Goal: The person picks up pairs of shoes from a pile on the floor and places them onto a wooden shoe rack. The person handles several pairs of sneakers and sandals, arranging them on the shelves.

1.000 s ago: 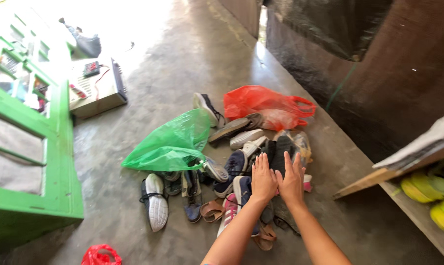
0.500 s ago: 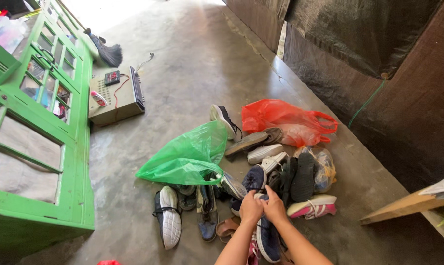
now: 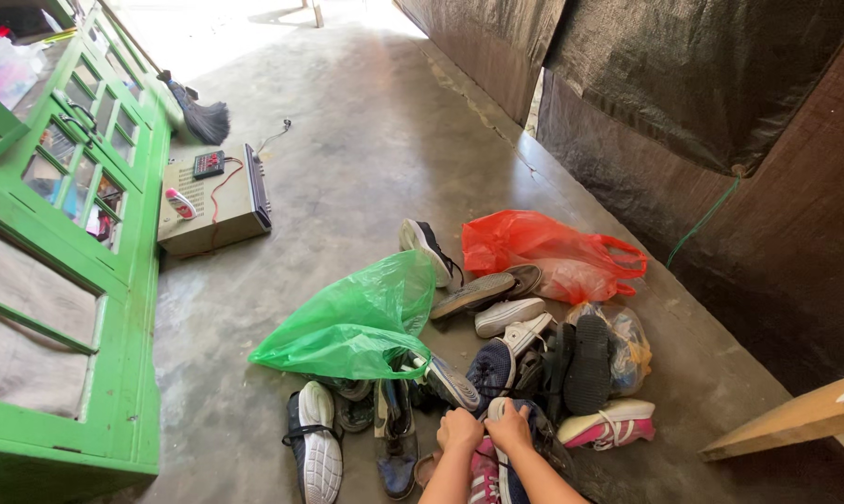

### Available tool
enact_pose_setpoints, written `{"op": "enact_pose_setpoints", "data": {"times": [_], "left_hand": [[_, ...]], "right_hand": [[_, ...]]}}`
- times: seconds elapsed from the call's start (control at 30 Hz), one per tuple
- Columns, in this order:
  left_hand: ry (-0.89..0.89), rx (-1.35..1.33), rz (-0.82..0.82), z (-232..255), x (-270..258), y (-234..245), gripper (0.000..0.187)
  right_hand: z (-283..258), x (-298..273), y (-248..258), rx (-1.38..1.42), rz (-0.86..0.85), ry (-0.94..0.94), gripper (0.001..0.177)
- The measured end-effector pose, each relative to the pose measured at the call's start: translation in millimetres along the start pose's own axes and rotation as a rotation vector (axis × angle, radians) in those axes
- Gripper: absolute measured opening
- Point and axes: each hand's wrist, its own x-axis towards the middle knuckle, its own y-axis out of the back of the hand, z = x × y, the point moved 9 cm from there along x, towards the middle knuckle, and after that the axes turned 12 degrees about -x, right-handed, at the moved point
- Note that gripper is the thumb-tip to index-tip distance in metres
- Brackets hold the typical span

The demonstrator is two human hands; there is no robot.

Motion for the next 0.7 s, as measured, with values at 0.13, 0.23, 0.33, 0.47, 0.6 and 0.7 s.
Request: {"op": "enact_pose_setpoints", "data": {"times": [0.13,0.23,0.33,0.47,0.6,0.7], "left_hand": [[-0.064,0.052,-0.022,-16,22,-16,0.049],[-0.067,0.082,-0.077,-25,35,-31,0.064],[-0.030,0.105,-0.144,-34,41,-42,0.081],[-0.046,0.154,-0.151,-35,41,-50,0.086],[-0.070,0.147,-0.125,-32,43,-50,0.082],[-0.145,0.193,-0.100,-28,43,-50,0.065]], "right_hand": [[16,6,-13,0.010,-0.087,-0.127,0.097],[22,11,-10,-0.046,-0.050,-0.090,0.100],[35,12,-20,0.037,-0.164,-0.139,0.096],[46,16,-22,0.132,-0.159,-0.102,0.095],[53,20,-22,0.161,-0.136,-0.069,0.092],[58,18,-33,0.308,-0.216,-0.144,0.091]]}}
